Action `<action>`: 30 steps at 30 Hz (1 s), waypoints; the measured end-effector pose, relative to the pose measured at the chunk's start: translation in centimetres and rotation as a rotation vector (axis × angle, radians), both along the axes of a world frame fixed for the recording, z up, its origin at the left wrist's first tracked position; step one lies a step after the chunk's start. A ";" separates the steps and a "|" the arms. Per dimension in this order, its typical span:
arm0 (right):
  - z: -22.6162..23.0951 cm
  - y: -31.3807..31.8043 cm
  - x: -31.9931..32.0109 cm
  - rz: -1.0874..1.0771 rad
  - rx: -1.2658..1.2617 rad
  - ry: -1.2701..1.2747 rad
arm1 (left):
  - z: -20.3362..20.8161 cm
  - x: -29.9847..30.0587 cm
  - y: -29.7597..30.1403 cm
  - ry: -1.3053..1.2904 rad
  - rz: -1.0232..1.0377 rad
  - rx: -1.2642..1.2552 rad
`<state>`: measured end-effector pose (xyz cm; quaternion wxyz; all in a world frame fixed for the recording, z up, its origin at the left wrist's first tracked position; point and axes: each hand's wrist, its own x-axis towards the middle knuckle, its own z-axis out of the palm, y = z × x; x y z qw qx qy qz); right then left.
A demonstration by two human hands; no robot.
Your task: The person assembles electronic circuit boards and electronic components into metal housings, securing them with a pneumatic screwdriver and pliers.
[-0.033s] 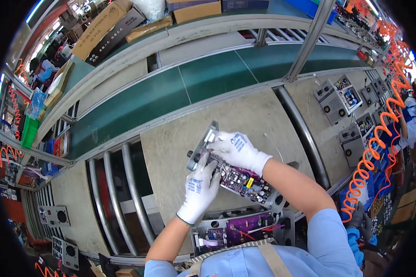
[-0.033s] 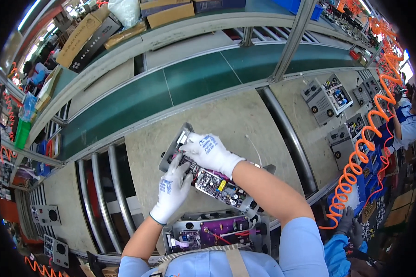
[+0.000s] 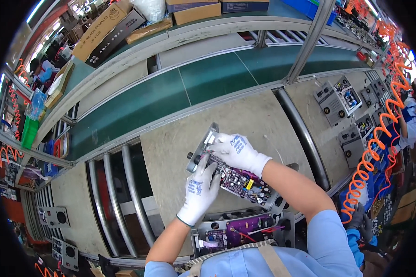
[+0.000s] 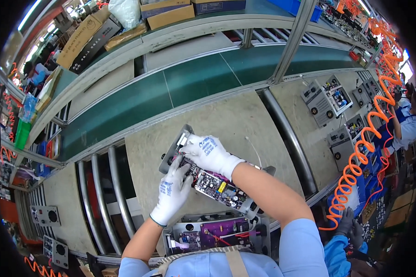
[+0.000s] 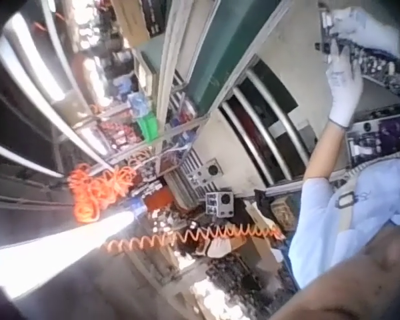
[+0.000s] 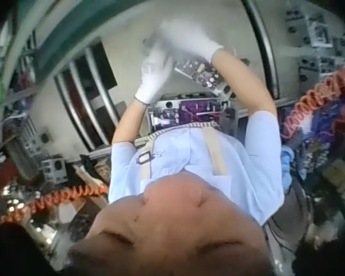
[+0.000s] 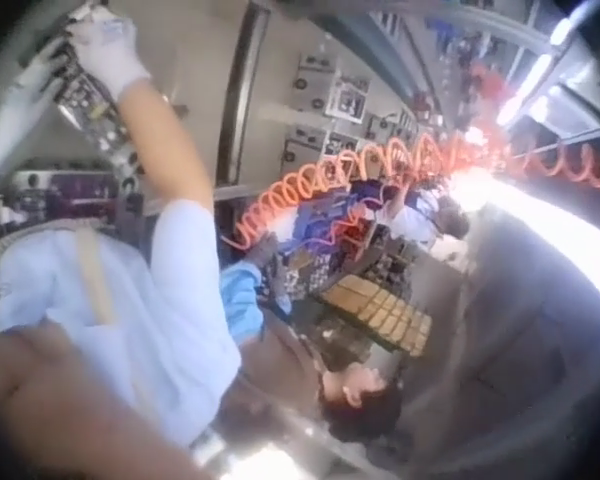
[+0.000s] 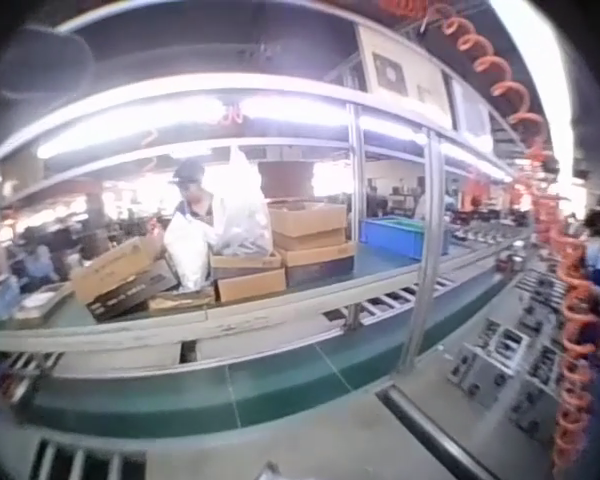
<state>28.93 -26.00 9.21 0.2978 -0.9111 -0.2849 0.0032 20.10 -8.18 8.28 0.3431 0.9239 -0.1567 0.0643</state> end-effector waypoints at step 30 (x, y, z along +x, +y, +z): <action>-1.2 0.2 1.2 0.083 -0.013 -0.132 | -0.6 0.4 0.2 -0.140 -0.021 0.046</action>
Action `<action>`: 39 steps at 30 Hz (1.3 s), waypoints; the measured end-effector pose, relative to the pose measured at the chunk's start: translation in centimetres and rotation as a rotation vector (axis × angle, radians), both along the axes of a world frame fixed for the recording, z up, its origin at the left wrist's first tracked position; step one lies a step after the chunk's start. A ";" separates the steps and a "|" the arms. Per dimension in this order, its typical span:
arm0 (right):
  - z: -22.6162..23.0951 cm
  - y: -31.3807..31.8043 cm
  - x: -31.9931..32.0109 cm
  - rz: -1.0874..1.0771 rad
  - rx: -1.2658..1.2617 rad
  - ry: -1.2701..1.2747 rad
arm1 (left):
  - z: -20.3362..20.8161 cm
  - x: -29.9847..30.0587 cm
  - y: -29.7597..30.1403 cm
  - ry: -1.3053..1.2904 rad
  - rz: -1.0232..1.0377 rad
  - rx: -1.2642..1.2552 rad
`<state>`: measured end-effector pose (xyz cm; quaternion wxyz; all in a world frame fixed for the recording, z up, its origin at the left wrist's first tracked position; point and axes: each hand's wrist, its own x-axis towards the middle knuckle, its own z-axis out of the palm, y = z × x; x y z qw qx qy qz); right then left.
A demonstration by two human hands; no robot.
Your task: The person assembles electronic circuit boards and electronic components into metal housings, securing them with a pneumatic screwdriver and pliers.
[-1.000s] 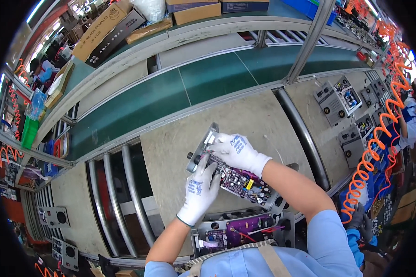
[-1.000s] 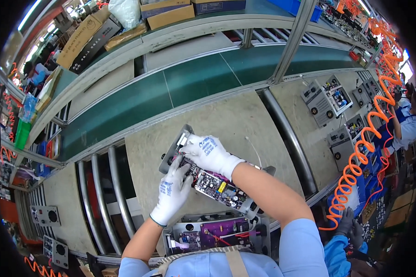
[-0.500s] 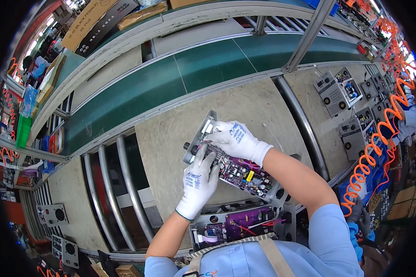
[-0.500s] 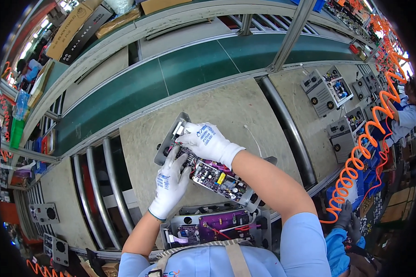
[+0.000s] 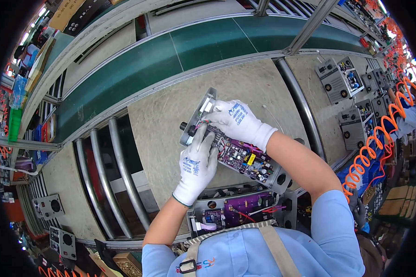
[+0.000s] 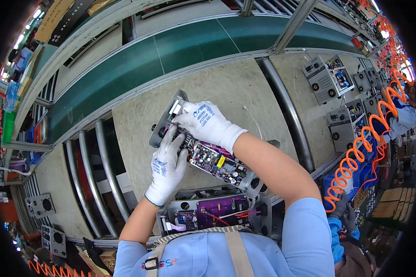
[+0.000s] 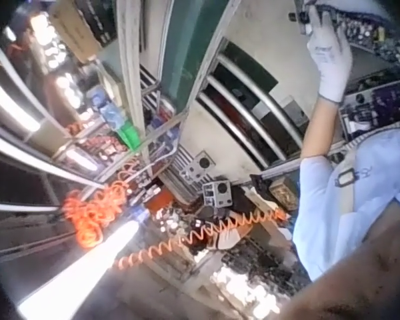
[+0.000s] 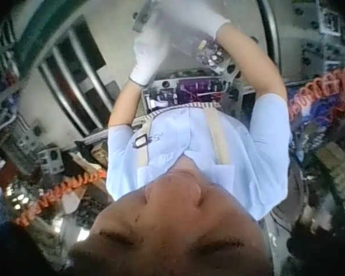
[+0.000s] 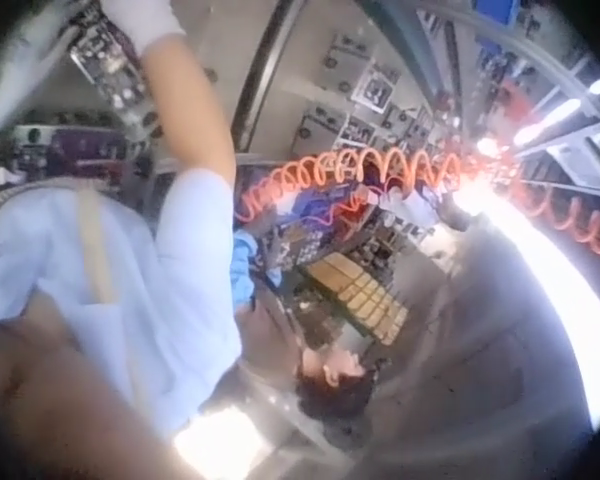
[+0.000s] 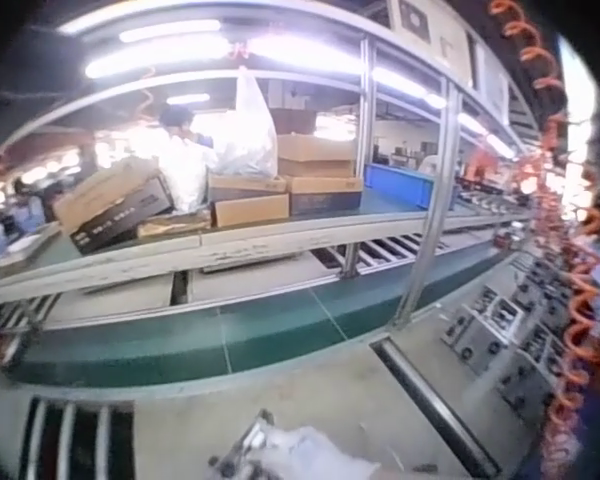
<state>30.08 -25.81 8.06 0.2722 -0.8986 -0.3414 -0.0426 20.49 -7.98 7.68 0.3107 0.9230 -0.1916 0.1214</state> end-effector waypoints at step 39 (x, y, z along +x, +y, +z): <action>0.6 -2.1 1.8 -0.068 0.234 0.532 | 4.9 3.0 -1.0 -0.167 0.104 0.237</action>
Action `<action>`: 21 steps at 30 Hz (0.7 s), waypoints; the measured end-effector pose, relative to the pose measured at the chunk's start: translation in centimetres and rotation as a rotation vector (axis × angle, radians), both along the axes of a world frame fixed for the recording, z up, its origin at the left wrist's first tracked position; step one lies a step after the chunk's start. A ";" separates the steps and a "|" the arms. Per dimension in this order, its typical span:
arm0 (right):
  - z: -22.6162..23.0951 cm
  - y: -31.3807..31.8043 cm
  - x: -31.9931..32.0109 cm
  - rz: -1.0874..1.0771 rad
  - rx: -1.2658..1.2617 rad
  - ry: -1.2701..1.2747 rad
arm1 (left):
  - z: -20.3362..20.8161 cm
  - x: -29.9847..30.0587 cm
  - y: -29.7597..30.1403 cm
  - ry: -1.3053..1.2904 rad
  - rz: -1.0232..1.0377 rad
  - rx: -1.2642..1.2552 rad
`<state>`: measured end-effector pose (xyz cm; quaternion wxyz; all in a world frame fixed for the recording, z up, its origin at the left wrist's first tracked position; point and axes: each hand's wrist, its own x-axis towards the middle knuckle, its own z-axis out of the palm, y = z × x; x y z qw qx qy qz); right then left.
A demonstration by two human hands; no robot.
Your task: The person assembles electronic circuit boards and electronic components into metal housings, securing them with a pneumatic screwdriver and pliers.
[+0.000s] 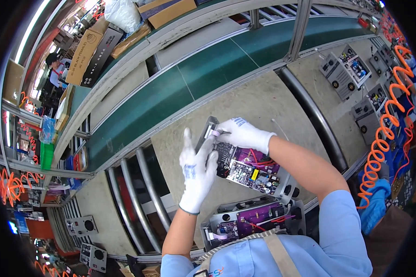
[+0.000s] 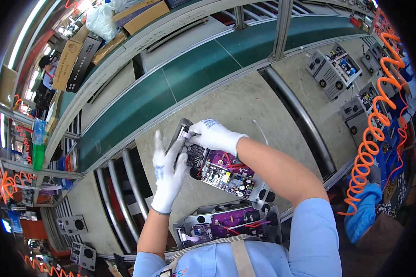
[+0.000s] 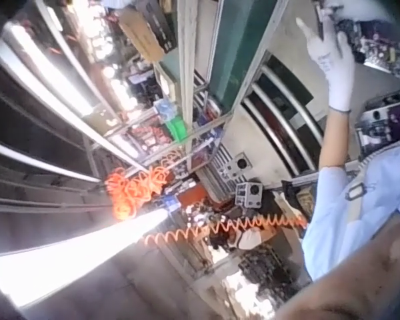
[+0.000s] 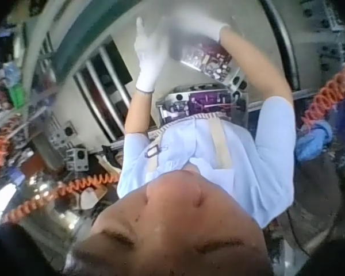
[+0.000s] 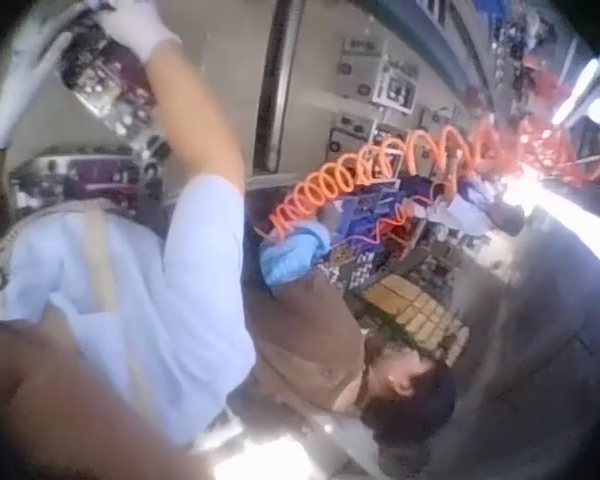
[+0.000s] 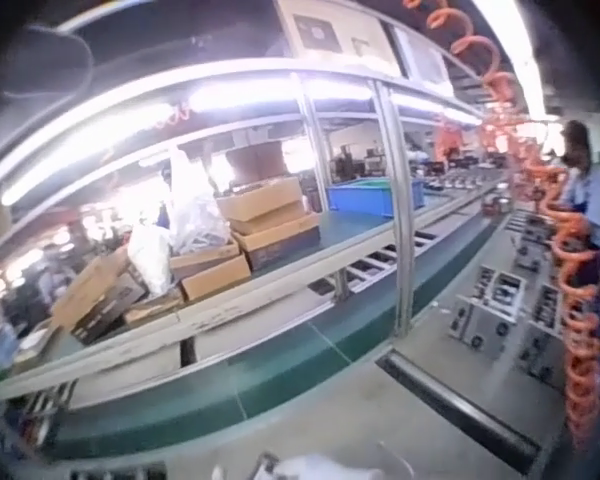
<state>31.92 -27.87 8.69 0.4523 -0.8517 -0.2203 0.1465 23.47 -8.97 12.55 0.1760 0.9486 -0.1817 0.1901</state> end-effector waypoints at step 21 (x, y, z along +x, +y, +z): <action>-2.8 0.6 1.0 0.135 -0.235 -0.604 | -3.4 -1.8 -0.1 0.608 -0.051 -0.414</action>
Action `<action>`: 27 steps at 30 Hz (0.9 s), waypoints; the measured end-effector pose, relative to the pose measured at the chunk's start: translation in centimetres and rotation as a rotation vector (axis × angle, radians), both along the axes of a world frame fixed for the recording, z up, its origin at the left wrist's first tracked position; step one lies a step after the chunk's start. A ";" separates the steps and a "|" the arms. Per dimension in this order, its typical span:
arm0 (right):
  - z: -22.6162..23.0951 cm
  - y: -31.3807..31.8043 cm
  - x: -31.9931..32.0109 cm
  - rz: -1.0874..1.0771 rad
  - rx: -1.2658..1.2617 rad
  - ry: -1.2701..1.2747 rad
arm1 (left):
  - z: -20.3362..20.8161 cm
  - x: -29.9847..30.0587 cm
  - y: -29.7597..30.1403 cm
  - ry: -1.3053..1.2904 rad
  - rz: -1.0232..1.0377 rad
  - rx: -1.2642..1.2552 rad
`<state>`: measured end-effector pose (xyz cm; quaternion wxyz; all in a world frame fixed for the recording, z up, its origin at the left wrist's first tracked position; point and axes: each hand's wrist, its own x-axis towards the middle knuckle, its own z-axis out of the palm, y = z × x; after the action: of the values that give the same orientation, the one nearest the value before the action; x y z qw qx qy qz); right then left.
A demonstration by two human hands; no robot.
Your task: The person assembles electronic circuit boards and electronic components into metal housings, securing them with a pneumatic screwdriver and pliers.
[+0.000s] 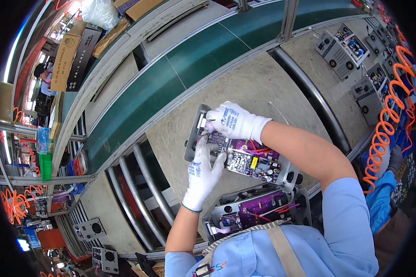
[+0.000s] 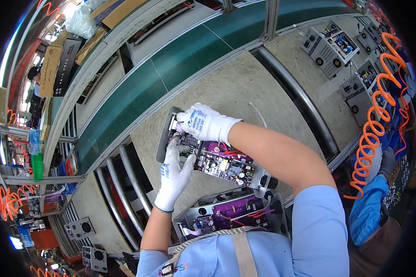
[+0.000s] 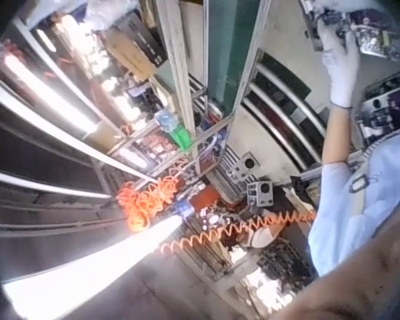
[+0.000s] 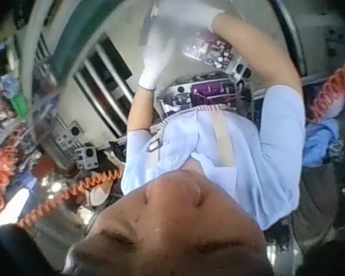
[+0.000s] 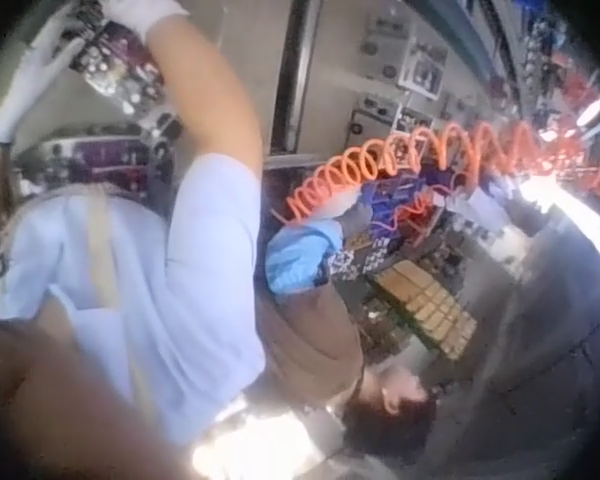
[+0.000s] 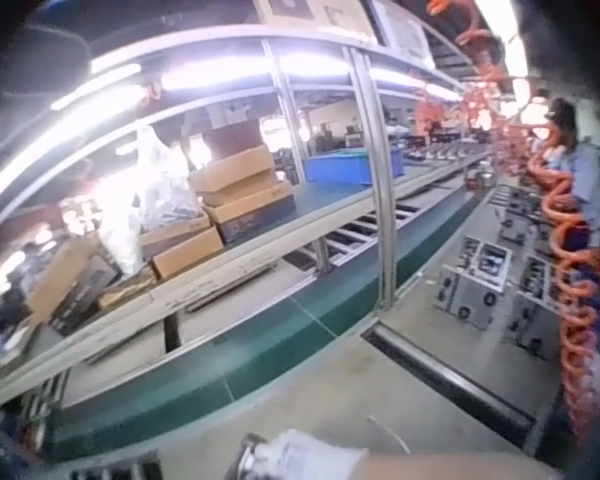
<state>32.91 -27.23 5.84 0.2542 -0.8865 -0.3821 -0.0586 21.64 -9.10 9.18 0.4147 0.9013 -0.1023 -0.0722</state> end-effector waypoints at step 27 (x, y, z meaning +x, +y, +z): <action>3.6 0.4 0.2 -0.514 0.054 0.663 | 2.8 1.8 -2.6 -0.095 -0.085 0.303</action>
<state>33.09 -26.87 9.43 0.3635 -0.9170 -0.0445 0.1582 23.48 -11.72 11.98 0.2652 0.9508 -0.1478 -0.0614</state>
